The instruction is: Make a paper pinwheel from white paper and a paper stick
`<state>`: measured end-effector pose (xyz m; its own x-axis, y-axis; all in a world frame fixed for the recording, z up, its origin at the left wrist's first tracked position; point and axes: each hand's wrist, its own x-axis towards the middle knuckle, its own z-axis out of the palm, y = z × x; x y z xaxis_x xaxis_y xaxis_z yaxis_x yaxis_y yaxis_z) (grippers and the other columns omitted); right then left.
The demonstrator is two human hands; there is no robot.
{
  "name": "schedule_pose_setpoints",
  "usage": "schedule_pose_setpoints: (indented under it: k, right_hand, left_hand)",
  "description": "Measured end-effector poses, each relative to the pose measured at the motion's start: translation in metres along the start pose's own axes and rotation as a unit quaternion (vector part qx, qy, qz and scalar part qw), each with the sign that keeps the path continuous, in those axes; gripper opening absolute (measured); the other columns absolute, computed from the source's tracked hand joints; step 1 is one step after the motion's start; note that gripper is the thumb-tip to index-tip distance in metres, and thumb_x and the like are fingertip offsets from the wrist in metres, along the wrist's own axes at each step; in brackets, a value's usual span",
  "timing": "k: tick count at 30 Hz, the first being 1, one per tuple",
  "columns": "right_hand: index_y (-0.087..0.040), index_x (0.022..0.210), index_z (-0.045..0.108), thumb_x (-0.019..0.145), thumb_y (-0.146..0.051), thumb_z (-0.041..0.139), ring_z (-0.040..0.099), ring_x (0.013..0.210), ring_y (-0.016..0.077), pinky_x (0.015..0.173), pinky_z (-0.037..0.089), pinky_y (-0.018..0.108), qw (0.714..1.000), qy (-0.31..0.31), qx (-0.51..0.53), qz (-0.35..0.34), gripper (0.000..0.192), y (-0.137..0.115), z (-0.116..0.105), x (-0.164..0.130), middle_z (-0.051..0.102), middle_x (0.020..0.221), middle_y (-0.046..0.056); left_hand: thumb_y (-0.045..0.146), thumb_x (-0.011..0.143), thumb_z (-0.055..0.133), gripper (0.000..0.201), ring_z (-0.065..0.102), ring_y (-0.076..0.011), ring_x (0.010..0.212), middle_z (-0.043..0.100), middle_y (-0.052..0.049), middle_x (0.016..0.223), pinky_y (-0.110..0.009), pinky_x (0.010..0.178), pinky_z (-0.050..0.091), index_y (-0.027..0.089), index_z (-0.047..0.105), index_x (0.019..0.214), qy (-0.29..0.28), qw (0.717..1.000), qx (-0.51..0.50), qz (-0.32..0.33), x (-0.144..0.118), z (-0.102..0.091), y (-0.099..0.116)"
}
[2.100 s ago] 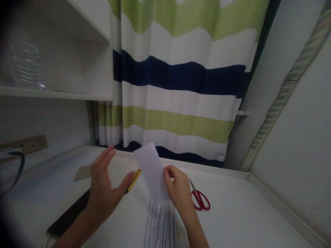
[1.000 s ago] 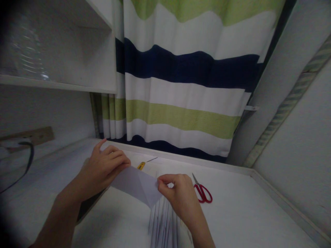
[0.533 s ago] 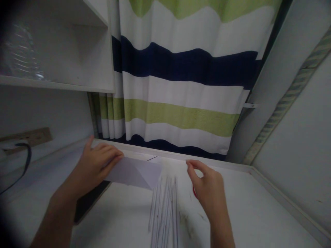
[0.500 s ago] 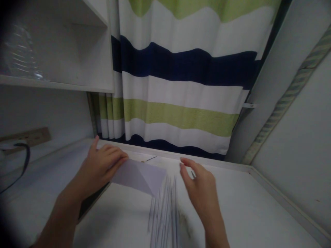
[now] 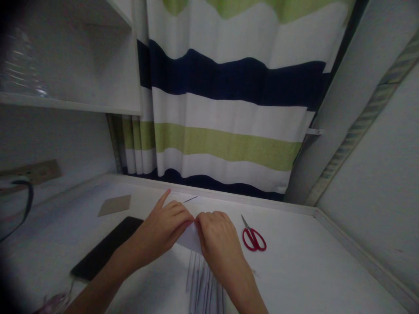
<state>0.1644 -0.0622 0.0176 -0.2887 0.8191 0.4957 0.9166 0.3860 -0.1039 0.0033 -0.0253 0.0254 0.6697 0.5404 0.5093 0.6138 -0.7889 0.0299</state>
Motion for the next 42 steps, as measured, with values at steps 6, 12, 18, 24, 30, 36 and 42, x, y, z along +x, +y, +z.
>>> schedule_pose_setpoints:
  k: [6, 12, 18, 24, 30, 36, 42]
  right_hand:
    - [-0.017, 0.077, 0.057, 0.084, -0.010, 0.042, 0.055, 0.072, 0.0217, 0.078, 0.038, 0.038, 0.999, -0.012, -0.020, -0.027, 0.018, -0.002, 0.000, 0.001, 0.062, 0.071, 0.005]
    - [-0.018, 0.078, 0.058, 0.084, -0.014, 0.046, 0.055, 0.072, 0.0209, 0.074, 0.038, 0.037, 0.999, -0.018, -0.007, -0.025, 0.014, 0.001, -0.004, 0.001, 0.062, 0.072, 0.004]
    - [-0.020, 0.078, 0.059, 0.083, -0.016, 0.049, 0.056, 0.072, 0.0170, 0.084, 0.033, 0.037, 0.999, -0.020, 0.017, -0.047, 0.012, 0.006, -0.014, -0.001, 0.062, 0.071, 0.000]
    - [-0.021, 0.079, 0.059, 0.083, -0.015, 0.049, 0.055, 0.072, 0.0164, 0.094, 0.026, 0.040, 0.999, -0.001, 0.015, -0.050, 0.013, 0.014, -0.021, -0.005, 0.062, 0.072, -0.001]
    - [-0.023, 0.078, 0.058, 0.082, -0.016, 0.050, 0.054, 0.070, 0.0151, 0.098, 0.024, 0.042, 0.997, 0.007, 0.023, -0.067, 0.012, 0.022, -0.027, -0.008, 0.060, 0.070, -0.003]
    - [-0.023, 0.080, 0.057, 0.083, -0.018, 0.048, 0.055, 0.070, 0.0153, 0.099, 0.022, 0.046, 0.998, 0.021, 0.013, -0.060, 0.010, 0.035, -0.039, -0.013, 0.060, 0.071, -0.003]
    - [-0.024, 0.083, 0.057, 0.084, -0.021, 0.048, 0.057, 0.071, 0.0157, 0.099, 0.020, 0.048, 0.998, 0.032, -0.002, -0.061, 0.009, 0.047, -0.045, -0.018, 0.061, 0.072, -0.002]
  left_hand:
    - [0.015, 0.085, 0.041, 0.019, 0.054, -0.0149, 0.080, 0.060, 0.000, 0.078, -0.046, 0.103, 0.019, 0.019, 0.058, 0.079, -0.002, 1.000, 0.002, 0.010, 0.002, 0.003, 0.003]
    - [0.015, 0.085, 0.039, 0.018, 0.052, -0.0155, 0.083, 0.057, -0.001, 0.079, -0.042, 0.103, 0.020, 0.017, 0.056, 0.081, -0.010, 1.000, 0.002, 0.015, 0.002, 0.004, 0.003]
    - [0.017, 0.085, 0.040, 0.016, 0.050, -0.0162, 0.082, 0.057, -0.001, 0.079, -0.039, 0.097, 0.028, 0.018, 0.056, 0.080, -0.012, 0.999, -0.030, 0.035, 0.001, 0.002, 0.003]
    - [0.018, 0.086, 0.039, 0.019, 0.048, -0.0186, 0.084, 0.058, -0.003, 0.082, -0.038, 0.086, 0.033, 0.018, 0.057, 0.082, -0.035, 0.998, -0.032, 0.036, 0.000, -0.004, 0.001]
    - [0.018, 0.085, 0.042, 0.016, 0.047, -0.0187, 0.085, 0.058, -0.003, 0.083, -0.037, 0.085, 0.031, 0.017, 0.057, 0.084, -0.037, 0.998, -0.023, 0.049, 0.001, -0.005, 0.000]
    - [0.017, 0.085, 0.041, 0.016, 0.047, -0.0189, 0.083, 0.058, -0.004, 0.083, -0.037, 0.083, 0.031, 0.017, 0.057, 0.084, -0.038, 0.998, -0.005, 0.048, 0.001, -0.006, -0.008]
    - [0.016, 0.085, 0.042, 0.015, 0.047, -0.0191, 0.084, 0.058, -0.004, 0.083, -0.036, 0.082, 0.032, 0.017, 0.057, 0.084, -0.023, 0.999, 0.005, 0.046, 0.000, -0.006, -0.014]
